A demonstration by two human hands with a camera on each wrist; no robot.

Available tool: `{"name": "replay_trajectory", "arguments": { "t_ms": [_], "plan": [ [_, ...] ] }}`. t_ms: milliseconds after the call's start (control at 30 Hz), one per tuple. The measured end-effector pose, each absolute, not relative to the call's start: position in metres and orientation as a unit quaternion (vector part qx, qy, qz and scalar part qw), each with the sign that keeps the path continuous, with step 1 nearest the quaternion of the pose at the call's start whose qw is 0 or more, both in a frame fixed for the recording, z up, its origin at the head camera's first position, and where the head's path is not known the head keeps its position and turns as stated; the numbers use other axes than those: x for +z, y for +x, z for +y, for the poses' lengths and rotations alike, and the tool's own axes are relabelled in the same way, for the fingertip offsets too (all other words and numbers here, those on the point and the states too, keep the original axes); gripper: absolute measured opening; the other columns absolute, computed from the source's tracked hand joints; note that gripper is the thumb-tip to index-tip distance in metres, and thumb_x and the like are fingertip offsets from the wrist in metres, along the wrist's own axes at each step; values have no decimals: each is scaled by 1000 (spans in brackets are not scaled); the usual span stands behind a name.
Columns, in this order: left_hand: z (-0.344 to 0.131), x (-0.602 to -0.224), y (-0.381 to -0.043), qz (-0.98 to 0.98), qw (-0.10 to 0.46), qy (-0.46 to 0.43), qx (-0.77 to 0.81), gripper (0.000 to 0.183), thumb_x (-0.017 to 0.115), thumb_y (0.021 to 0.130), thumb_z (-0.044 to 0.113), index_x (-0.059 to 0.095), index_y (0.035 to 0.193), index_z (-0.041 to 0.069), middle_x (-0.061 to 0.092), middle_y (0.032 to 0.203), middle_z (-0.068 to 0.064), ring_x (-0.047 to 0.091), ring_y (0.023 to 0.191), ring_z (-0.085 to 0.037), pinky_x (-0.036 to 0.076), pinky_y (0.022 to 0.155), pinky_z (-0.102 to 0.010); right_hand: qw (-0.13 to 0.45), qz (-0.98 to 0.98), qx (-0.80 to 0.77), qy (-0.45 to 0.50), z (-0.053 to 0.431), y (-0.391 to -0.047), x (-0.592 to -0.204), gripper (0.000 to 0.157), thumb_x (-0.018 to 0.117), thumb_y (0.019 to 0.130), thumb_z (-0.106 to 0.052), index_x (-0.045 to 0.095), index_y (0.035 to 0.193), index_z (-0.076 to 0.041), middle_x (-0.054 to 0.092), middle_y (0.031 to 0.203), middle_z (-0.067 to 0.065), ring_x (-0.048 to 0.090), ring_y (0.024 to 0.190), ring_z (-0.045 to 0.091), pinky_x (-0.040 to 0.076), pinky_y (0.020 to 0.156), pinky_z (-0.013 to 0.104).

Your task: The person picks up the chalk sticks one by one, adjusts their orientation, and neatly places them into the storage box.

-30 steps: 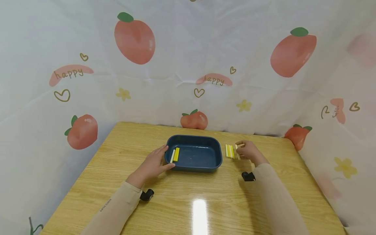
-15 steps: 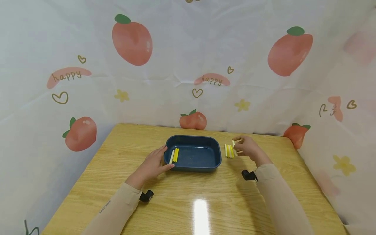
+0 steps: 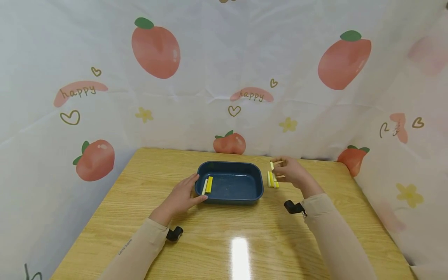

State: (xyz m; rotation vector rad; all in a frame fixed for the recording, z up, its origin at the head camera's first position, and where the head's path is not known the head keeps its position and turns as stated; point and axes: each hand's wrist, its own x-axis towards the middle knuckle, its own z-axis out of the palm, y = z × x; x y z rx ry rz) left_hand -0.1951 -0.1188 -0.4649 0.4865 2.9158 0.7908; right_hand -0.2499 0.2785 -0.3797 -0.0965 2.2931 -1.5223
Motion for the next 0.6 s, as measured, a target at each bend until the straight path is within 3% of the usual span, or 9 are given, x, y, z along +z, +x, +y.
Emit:
{"name": "replay_trajectory", "arguments": {
  "t_ms": [367,600],
  "plan": [
    [-118,-464,-195,952,43,157,259,95,64,91,61,26,159,7,23,165,-10,25,149,-34,23,120,-54,197,775,-599,-41,258,-242,-355,46,57,101,-4,39,143,-2,50,102,5,55,88,17,53,86,38],
    [-119,-466,-195,952,42,157,261,95,64,91,61,26,159,8,22,165,-10,24,149,-34,23,120,-54,209,740,-639,-32,242,-241,-346,43,58,101,-8,40,141,-7,49,107,5,55,84,13,53,82,31]
  ]
}}
